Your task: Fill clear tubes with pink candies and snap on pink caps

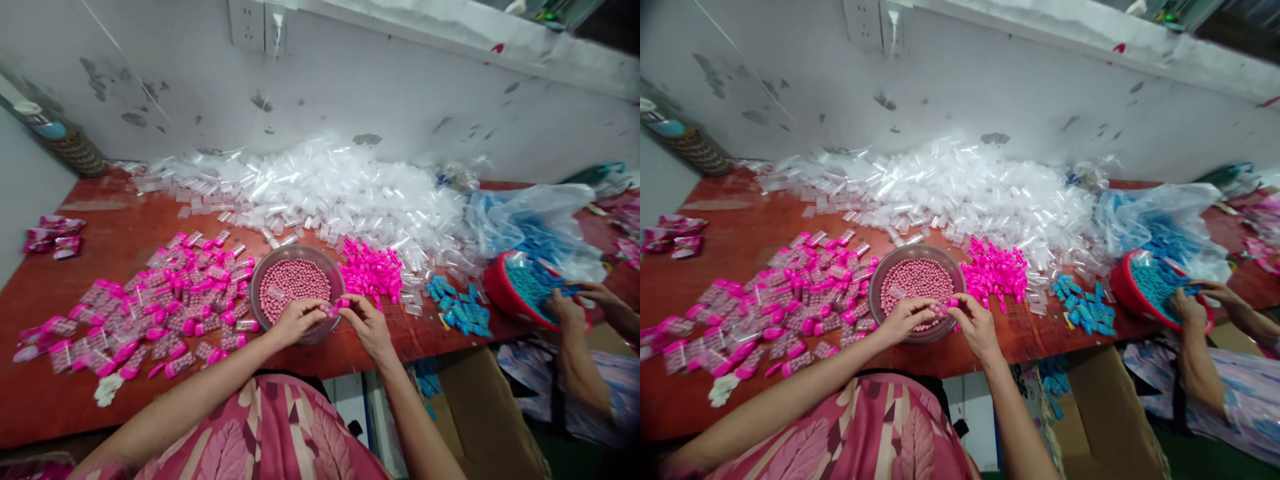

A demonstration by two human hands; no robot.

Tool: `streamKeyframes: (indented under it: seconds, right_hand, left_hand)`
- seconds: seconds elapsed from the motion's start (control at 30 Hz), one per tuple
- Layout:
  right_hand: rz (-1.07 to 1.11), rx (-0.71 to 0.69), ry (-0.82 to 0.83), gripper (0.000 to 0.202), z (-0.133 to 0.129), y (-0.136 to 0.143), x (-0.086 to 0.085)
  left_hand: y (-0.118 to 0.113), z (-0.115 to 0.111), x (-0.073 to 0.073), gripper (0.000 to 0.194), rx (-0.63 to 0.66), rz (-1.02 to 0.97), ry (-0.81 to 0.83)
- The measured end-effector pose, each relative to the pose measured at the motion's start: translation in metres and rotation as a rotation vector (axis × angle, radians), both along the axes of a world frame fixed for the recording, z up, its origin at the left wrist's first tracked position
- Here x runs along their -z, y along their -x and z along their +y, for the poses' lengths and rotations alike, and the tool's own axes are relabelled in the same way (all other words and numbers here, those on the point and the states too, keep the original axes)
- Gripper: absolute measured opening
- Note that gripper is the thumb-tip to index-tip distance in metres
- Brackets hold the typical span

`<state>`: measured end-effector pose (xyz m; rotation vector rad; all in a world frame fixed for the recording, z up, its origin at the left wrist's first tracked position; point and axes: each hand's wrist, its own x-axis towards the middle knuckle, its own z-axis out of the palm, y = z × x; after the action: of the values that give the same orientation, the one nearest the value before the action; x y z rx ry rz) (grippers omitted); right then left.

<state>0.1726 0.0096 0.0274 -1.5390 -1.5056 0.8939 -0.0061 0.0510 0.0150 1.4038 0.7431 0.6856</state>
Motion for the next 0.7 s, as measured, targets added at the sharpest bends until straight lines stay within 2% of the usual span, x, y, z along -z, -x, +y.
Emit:
streamKeyframes:
  seconds: [0.1,0.23,0.5,0.6,0.7]
  right_hand:
    - [-0.228,-0.114,-0.104,0.023,0.004,0.006,-0.011]
    - [-0.373,-0.252,-0.173,0.021,0.008,0.016,-0.020]
    - [-0.587,-0.375,-0.089,0.016,0.005,0.026,-0.027]
    - [-0.555,-0.352,-0.077,0.017,0.009,0.028,-0.028]
    - [-0.319,-0.264,-0.031,0.019,0.015,0.028,-0.025]
  left_hand:
    - [0.007,0.001,-0.004,0.022,-0.023,0.047,-0.127]
    - [0.015,0.004,-0.005,0.020,-0.043,0.083,-0.257]
    - [0.024,0.004,-0.008,0.024,-0.033,0.108,-0.317]
    - [0.023,0.006,-0.006,0.024,-0.026,0.130,-0.305]
    - [0.020,0.010,-0.001,0.025,-0.071,0.044,-0.093]
